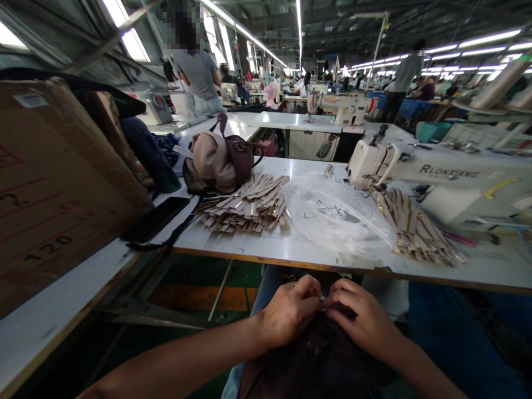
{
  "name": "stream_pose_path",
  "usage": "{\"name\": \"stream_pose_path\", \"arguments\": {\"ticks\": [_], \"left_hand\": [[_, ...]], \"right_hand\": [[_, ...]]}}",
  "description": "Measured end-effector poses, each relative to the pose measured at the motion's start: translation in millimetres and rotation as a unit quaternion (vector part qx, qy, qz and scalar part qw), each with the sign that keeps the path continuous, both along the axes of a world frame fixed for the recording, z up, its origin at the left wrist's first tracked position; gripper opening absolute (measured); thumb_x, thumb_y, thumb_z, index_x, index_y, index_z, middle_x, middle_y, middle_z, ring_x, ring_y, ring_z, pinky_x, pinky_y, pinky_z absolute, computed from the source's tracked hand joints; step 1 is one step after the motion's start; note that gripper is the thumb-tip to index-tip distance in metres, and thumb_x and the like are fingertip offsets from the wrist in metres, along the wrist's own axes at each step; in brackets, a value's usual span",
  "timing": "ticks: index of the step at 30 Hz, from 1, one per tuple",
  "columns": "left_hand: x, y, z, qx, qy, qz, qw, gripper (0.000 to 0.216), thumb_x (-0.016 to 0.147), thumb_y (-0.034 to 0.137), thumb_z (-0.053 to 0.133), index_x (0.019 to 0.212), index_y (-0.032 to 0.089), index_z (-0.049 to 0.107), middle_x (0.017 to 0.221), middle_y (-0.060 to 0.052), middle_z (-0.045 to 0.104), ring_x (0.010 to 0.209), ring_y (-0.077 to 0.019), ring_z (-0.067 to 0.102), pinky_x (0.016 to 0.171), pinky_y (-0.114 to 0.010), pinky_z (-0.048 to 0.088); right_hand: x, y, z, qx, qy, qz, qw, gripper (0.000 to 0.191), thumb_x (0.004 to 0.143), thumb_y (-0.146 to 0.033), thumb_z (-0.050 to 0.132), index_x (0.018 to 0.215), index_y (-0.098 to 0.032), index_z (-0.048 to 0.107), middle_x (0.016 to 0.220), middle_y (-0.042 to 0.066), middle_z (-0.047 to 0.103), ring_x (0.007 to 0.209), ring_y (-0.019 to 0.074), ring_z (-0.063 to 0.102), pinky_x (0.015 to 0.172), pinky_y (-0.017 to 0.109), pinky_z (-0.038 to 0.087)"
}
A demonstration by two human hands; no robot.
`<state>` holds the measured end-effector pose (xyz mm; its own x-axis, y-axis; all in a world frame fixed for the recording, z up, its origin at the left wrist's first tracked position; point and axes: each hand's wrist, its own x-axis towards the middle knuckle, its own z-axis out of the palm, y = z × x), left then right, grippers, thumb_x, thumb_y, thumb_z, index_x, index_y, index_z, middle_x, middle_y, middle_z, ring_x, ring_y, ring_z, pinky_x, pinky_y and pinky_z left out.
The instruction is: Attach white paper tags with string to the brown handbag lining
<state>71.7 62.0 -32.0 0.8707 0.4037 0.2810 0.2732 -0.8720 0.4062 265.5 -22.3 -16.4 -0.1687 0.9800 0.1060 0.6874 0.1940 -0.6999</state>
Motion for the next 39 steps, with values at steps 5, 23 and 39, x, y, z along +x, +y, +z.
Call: {"name": "stream_pose_path", "arguments": {"ticks": [5, 23, 39], "left_hand": [[5.6, 1.7, 0.6, 0.031, 0.024, -0.018, 0.999, 0.025, 0.092, 0.02, 0.039, 0.082, 0.018, 0.061, 0.096, -0.004, 0.058, 0.074, -0.0124, 0.055, 0.062, -0.021, 0.043], [11.2, 10.7, -18.3, 0.047, -0.09, -0.05, 0.994, 0.016, 0.091, 0.021, 0.048, 0.079, 0.016, 0.057, 0.085, -0.003, 0.058, 0.067, -0.0109, 0.054, 0.058, -0.022, 0.042], [16.1, 13.1, -18.5, 0.162, -0.08, -0.075, 0.981, 0.025, 0.092, 0.017, 0.045, 0.068, 0.016, 0.053, 0.072, -0.001, 0.056, 0.061, -0.0128, 0.048, 0.056, -0.027, 0.039]], "right_hand": [[-7.7, 6.4, 15.2, -0.021, -0.219, 0.008, 0.975, 0.011, 0.081, -0.016, 0.058, 0.085, -0.021, 0.066, 0.097, 0.006, 0.059, 0.09, 0.0249, 0.054, 0.078, 0.041, 0.04], [0.7, -8.0, -47.2, 0.231, -0.044, -0.003, 0.972, 0.013, 0.087, -0.006, 0.052, 0.078, -0.015, 0.05, 0.081, 0.004, 0.053, 0.075, 0.0145, 0.049, 0.066, 0.027, 0.039], [12.6, 2.5, -15.6, 0.029, 0.0, 0.03, 0.999, 0.012, 0.085, -0.014, 0.054, 0.088, -0.021, 0.063, 0.09, 0.003, 0.056, 0.085, 0.0165, 0.054, 0.073, 0.029, 0.042]]}}
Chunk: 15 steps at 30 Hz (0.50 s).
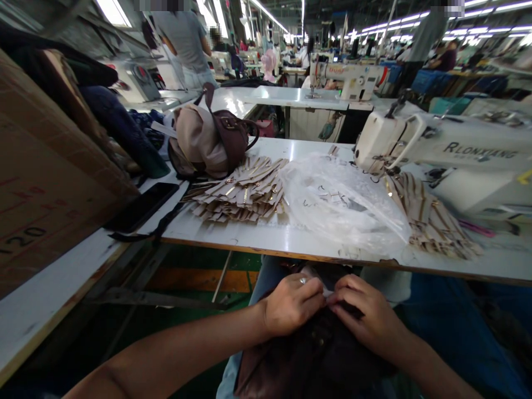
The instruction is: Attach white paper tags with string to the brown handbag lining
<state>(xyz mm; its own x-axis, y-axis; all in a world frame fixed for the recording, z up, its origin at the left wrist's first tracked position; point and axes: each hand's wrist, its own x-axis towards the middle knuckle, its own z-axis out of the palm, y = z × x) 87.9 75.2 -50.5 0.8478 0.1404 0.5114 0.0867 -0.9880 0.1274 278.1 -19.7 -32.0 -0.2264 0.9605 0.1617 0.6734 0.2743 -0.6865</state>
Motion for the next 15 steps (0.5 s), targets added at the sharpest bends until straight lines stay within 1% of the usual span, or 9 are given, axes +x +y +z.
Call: {"name": "stream_pose_path", "arguments": {"ticks": [3, 5, 8, 10, 12, 13, 15], "left_hand": [[3.5, 1.0, 2.3, 0.005, 0.008, -0.022, 1.0, 0.029, 0.093, 0.015, 0.043, 0.066, 0.015, 0.052, 0.068, -0.001, 0.055, 0.06, -0.0121, 0.049, 0.058, -0.027, 0.042], [6.9, 2.2, 4.0, 0.014, 0.003, -0.044, 0.999, 0.028, 0.092, 0.012, 0.042, 0.066, 0.014, 0.053, 0.067, -0.001, 0.055, 0.059, -0.0122, 0.049, 0.058, -0.028, 0.042], [12.1, 4.2, 5.7, 0.024, -0.002, -0.076, 0.997, 0.028, 0.091, 0.011, 0.043, 0.066, 0.014, 0.054, 0.068, -0.001, 0.056, 0.059, -0.0129, 0.05, 0.058, -0.029, 0.043], [14.4, 5.8, 7.2, 0.022, 0.015, -0.082, 0.996, 0.027, 0.091, 0.012, 0.043, 0.067, 0.015, 0.056, 0.07, -0.002, 0.057, 0.061, -0.0137, 0.052, 0.059, -0.029, 0.043], [15.4, 8.5, 10.6, -0.015, 0.054, -0.063, 0.996, 0.024, 0.092, 0.017, 0.044, 0.073, 0.015, 0.059, 0.078, -0.003, 0.059, 0.065, -0.0142, 0.054, 0.06, -0.028, 0.044], [15.5, 10.3, 13.0, -0.05, 0.08, -0.048, 0.994, 0.021, 0.092, 0.02, 0.046, 0.077, 0.016, 0.06, 0.084, -0.004, 0.06, 0.069, -0.0143, 0.056, 0.062, -0.027, 0.045], [15.4, 14.6, 18.8, -0.138, 0.13, -0.026, 0.981, 0.012, 0.089, 0.025, 0.053, 0.087, 0.018, 0.062, 0.096, -0.004, 0.06, 0.076, -0.0142, 0.058, 0.067, -0.025, 0.047]], "right_hand": [[1.0, 5.7, 11.3, -0.074, -0.052, 0.0, 0.996, 0.008, 0.083, -0.017, 0.058, 0.086, -0.02, 0.064, 0.089, 0.003, 0.058, 0.085, 0.0177, 0.055, 0.074, 0.03, 0.042], [1.6, 11.3, 16.5, -0.103, -0.091, 0.011, 0.99, 0.007, 0.082, -0.02, 0.057, 0.084, -0.019, 0.064, 0.087, 0.003, 0.059, 0.083, 0.0182, 0.056, 0.072, 0.029, 0.041], [3.7, 22.1, 15.8, -0.123, -0.146, 0.033, 0.981, 0.007, 0.078, -0.019, 0.057, 0.072, -0.017, 0.061, 0.077, 0.003, 0.059, 0.072, 0.0176, 0.056, 0.063, 0.028, 0.038], [6.7, 29.2, 10.5, -0.158, -0.147, 0.044, 0.976, 0.006, 0.07, -0.016, 0.059, 0.064, -0.016, 0.057, 0.066, 0.001, 0.057, 0.06, 0.0143, 0.052, 0.054, 0.025, 0.033], [10.6, 34.6, 4.2, -0.196, -0.118, 0.059, 0.972, 0.006, 0.066, -0.014, 0.06, 0.063, -0.017, 0.055, 0.057, -0.003, 0.055, 0.05, 0.0106, 0.047, 0.047, 0.022, 0.029], [12.4, 36.2, 1.6, -0.206, -0.103, 0.064, 0.971, 0.006, 0.065, -0.015, 0.06, 0.064, -0.017, 0.055, 0.056, -0.004, 0.054, 0.049, 0.0094, 0.046, 0.045, 0.021, 0.028], [14.9, 37.3, -1.9, -0.201, -0.092, 0.059, 0.974, 0.005, 0.067, -0.016, 0.061, 0.067, -0.017, 0.056, 0.059, -0.004, 0.055, 0.051, 0.0089, 0.047, 0.046, 0.02, 0.029]]}}
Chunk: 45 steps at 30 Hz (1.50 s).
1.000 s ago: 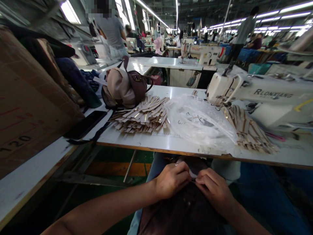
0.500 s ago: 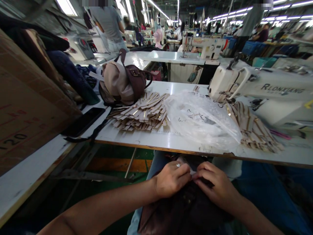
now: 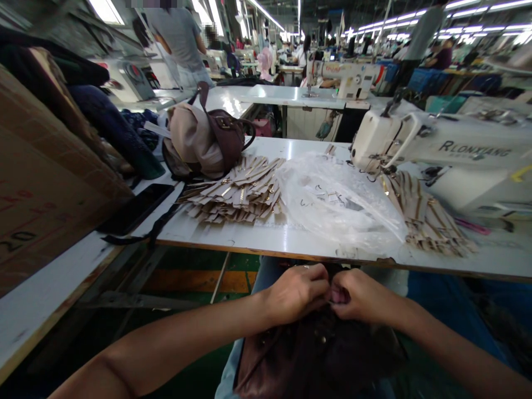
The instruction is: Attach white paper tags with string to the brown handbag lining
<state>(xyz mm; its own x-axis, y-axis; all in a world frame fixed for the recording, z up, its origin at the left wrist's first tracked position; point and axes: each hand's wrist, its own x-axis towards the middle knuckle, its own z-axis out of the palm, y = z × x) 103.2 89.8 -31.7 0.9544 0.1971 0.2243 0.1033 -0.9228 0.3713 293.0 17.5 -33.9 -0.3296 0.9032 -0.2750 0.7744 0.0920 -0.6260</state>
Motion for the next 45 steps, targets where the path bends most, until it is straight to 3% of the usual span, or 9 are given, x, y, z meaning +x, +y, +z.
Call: {"name": "stream_pose_path", "arguments": {"ticks": [3, 8, 14, 21, 25, 29, 34, 40, 45], "left_hand": [[0.3, 7.1, 8.1, -0.082, 0.049, 0.007, 0.995, 0.013, 0.083, 0.025, 0.061, 0.095, 0.02, 0.062, 0.102, -0.003, 0.059, 0.085, -0.0149, 0.06, 0.073, -0.022, 0.048], [2.1, 14.0, 11.7, -0.093, 0.059, -0.016, 0.994, 0.015, 0.082, 0.023, 0.06, 0.096, 0.018, 0.064, 0.102, -0.004, 0.061, 0.089, -0.0171, 0.06, 0.076, -0.024, 0.047], [2.1, 11.0, -5.9, -0.023, -0.041, -0.037, 0.998, 0.016, 0.089, 0.024, 0.051, 0.086, 0.017, 0.065, 0.096, -0.006, 0.062, 0.083, -0.0153, 0.06, 0.074, -0.025, 0.046], [1.6, 8.5, -16.1, 0.061, -0.128, -0.042, 0.989, 0.02, 0.091, 0.021, 0.05, 0.075, 0.016, 0.061, 0.085, -0.004, 0.063, 0.074, -0.014, 0.056, 0.069, -0.027, 0.044], [1.3, 7.7, -15.4, 0.081, -0.135, -0.035, 0.987, 0.02, 0.09, 0.019, 0.05, 0.073, 0.016, 0.06, 0.082, -0.003, 0.061, 0.071, -0.0135, 0.054, 0.068, -0.027, 0.044], [2.5, 7.3, -18.7, 0.129, -0.122, -0.049, 0.983, 0.023, 0.091, 0.016, 0.048, 0.07, 0.015, 0.058, 0.079, -0.003, 0.06, 0.069, -0.0132, 0.051, 0.065, -0.028, 0.042], [4.8, 7.6, -18.1, 0.14, -0.107, -0.067, 0.982, 0.021, 0.092, 0.015, 0.047, 0.074, 0.014, 0.058, 0.084, -0.004, 0.059, 0.072, -0.0135, 0.052, 0.064, -0.028, 0.043], [1.8, 5.8, -15.1, 0.122, -0.151, -0.063, 0.979, 0.017, 0.091, 0.015, 0.049, 0.078, 0.014, 0.06, 0.082, -0.003, 0.062, 0.072, -0.0144, 0.054, 0.066, -0.029, 0.044], [0.9, 6.0, -16.4, 0.102, -0.157, -0.064, 0.98, 0.017, 0.092, 0.017, 0.048, 0.081, 0.015, 0.06, 0.079, -0.003, 0.063, 0.072, -0.0145, 0.056, 0.067, -0.029, 0.045]], "right_hand": [[1.1, -3.5, -2.3, 0.042, 0.009, -0.008, 0.999, 0.004, 0.071, -0.015, 0.06, 0.073, -0.016, 0.057, 0.07, -0.001, 0.056, 0.061, 0.0108, 0.05, 0.055, 0.021, 0.034], [1.9, -13.7, -10.8, 0.155, 0.0, 0.001, 0.988, 0.01, 0.074, -0.006, 0.057, 0.076, -0.016, 0.054, 0.076, 0.001, 0.054, 0.071, 0.0135, 0.05, 0.062, 0.024, 0.035], [1.7, -19.6, -17.1, 0.204, 0.009, -0.03, 0.978, 0.013, 0.076, -0.006, 0.056, 0.076, -0.017, 0.05, 0.074, 0.0, 0.053, 0.069, 0.0136, 0.049, 0.062, 0.025, 0.036], [4.5, -22.3, -9.6, 0.187, 0.033, -0.038, 0.981, 0.007, 0.087, -0.018, 0.056, 0.082, -0.018, 0.05, 0.078, 0.0, 0.053, 0.071, 0.013, 0.051, 0.063, 0.025, 0.037], [5.4, -22.2, -10.0, 0.249, -0.029, 0.023, 0.968, 0.015, 0.092, -0.023, 0.05, 0.08, -0.018, 0.057, 0.085, 0.003, 0.056, 0.076, 0.0153, 0.05, 0.066, 0.028, 0.035], [-2.4, -22.0, -3.9, 0.28, -0.184, 0.054, 0.941, 0.014, 0.092, -0.02, 0.049, 0.085, -0.019, 0.061, 0.08, 0.004, 0.057, 0.074, 0.0197, 0.049, 0.068, 0.036, 0.033], [-10.0, -23.7, 5.7, 0.293, -0.257, 0.022, 0.921, 0.011, 0.087, -0.016, 0.055, 0.081, -0.018, 0.064, 0.089, 0.007, 0.062, 0.081, 0.0247, 0.051, 0.075, 0.043, 0.032], [6.7, -27.0, -0.9, 0.214, -0.047, -0.046, 0.975, 0.008, 0.084, -0.026, 0.063, 0.09, -0.021, 0.066, 0.093, 0.004, 0.062, 0.082, 0.0191, 0.055, 0.071, 0.032, 0.04], [8.9, -21.3, 2.9, 0.148, 0.072, -0.102, 0.981, 0.008, 0.082, -0.023, 0.061, 0.085, -0.02, 0.068, 0.085, 0.002, 0.063, 0.076, 0.0145, 0.059, 0.066, 0.025, 0.044]]}}
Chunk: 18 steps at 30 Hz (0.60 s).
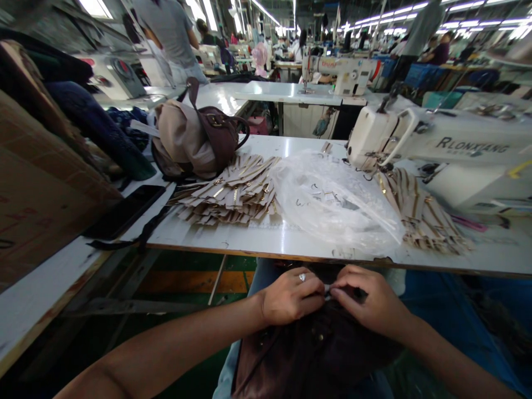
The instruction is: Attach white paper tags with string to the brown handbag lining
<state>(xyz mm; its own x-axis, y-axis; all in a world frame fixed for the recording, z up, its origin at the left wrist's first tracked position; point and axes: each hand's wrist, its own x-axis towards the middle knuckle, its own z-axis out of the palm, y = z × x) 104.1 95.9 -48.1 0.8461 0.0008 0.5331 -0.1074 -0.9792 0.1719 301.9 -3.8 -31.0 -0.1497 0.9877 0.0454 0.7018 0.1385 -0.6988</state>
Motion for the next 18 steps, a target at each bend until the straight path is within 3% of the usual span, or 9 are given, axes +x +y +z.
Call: {"name": "stream_pose_path", "arguments": {"ticks": [3, 7, 9, 16, 18], "left_hand": [[0.8, 0.1, -1.0, 0.0, -0.004, -0.005, 1.0, 0.016, 0.092, 0.017, 0.048, 0.081, 0.014, 0.059, 0.079, -0.003, 0.063, 0.071, -0.0147, 0.057, 0.067, -0.029, 0.046], [1.1, -3.3, -0.8, -0.027, 0.005, 0.005, 1.0, 0.019, 0.094, 0.019, 0.044, 0.083, 0.013, 0.058, 0.077, -0.003, 0.064, 0.071, -0.0144, 0.057, 0.068, -0.028, 0.047], [0.7, -5.7, -0.6, -0.044, 0.014, 0.021, 0.999, 0.019, 0.095, 0.02, 0.042, 0.086, 0.013, 0.057, 0.079, -0.004, 0.064, 0.072, -0.0142, 0.057, 0.07, -0.028, 0.047], [-1.9, 0.0, 0.1, -0.07, 0.067, 0.014, 0.995, 0.016, 0.096, 0.022, 0.041, 0.093, 0.014, 0.054, 0.083, -0.004, 0.062, 0.078, -0.0136, 0.056, 0.078, -0.028, 0.045], [-4.9, 3.2, -0.9, -0.093, 0.07, 0.011, 0.993, 0.016, 0.096, 0.023, 0.04, 0.094, 0.014, 0.054, 0.082, -0.003, 0.062, 0.078, -0.0134, 0.056, 0.08, -0.027, 0.045]], "right_hand": [[-1.6, 9.5, 2.0, -0.003, -0.052, 0.028, 0.998, 0.012, 0.082, -0.024, 0.06, 0.086, -0.02, 0.07, 0.086, 0.003, 0.066, 0.077, 0.0154, 0.061, 0.07, 0.025, 0.045], [-0.6, 23.4, 0.7, -0.001, -0.164, 0.153, 0.975, 0.011, 0.082, -0.022, 0.059, 0.08, -0.017, 0.07, 0.083, 0.003, 0.068, 0.077, 0.0152, 0.063, 0.069, 0.023, 0.044], [-1.8, 27.3, -0.5, 0.003, -0.194, 0.179, 0.964, 0.007, 0.079, -0.02, 0.061, 0.078, -0.016, 0.067, 0.081, 0.003, 0.067, 0.076, 0.0159, 0.062, 0.066, 0.023, 0.043], [-20.4, 22.0, -5.9, 0.018, -0.226, 0.106, 0.968, 0.005, 0.083, -0.016, 0.053, 0.083, -0.013, 0.057, 0.083, 0.009, 0.061, 0.076, 0.0207, 0.059, 0.059, 0.027, 0.042], [-20.2, 18.9, -6.9, 0.018, -0.217, 0.068, 0.974, 0.005, 0.087, -0.015, 0.049, 0.088, -0.013, 0.054, 0.083, 0.007, 0.06, 0.072, 0.0178, 0.059, 0.058, 0.025, 0.041]]}}
